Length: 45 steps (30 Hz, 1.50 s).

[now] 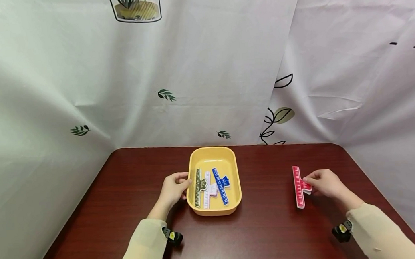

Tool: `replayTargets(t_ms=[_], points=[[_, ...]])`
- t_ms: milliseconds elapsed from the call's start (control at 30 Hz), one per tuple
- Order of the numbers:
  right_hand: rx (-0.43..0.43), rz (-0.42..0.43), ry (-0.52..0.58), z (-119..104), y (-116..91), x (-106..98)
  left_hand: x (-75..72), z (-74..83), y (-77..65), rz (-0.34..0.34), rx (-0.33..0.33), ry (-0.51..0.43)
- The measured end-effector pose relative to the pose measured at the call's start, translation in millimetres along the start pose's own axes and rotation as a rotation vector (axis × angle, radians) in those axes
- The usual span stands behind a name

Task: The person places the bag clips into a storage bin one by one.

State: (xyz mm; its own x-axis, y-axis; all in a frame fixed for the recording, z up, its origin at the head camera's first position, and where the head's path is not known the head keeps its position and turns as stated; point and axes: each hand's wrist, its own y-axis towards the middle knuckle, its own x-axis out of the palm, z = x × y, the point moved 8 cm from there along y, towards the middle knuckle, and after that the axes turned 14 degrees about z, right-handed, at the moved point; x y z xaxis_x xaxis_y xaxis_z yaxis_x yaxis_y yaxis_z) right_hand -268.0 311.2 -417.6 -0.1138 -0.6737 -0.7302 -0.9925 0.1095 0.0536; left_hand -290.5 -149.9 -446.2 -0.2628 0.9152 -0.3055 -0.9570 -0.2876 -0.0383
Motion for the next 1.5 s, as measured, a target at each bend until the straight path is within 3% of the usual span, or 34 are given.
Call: replayTargets(t_ms=[467, 633, 867, 1033, 1500], points=[[0.008, -0.033, 0.076, -8, 4, 11, 0.7, -0.5, 0.2, 0.0, -0.004, -0.013], [-0.038, -0.05, 0.11, -12, 5, 13, 0.4, -0.1, -0.3, -0.001, 0.002, -0.011], [0.029, -0.042, 0.106, -16, 4, 18, 0.5, -1.2, 0.3, -0.003, 0.003, -0.013], [0.03, -0.043, 0.105, -16, 5, 21, 0.1, -2.3, 0.2, -0.003, -0.004, -0.008], [0.092, -0.105, 0.223, -24, 7, 34, -0.1, -2.0, 1.8, 0.003, 0.005, -0.001]])
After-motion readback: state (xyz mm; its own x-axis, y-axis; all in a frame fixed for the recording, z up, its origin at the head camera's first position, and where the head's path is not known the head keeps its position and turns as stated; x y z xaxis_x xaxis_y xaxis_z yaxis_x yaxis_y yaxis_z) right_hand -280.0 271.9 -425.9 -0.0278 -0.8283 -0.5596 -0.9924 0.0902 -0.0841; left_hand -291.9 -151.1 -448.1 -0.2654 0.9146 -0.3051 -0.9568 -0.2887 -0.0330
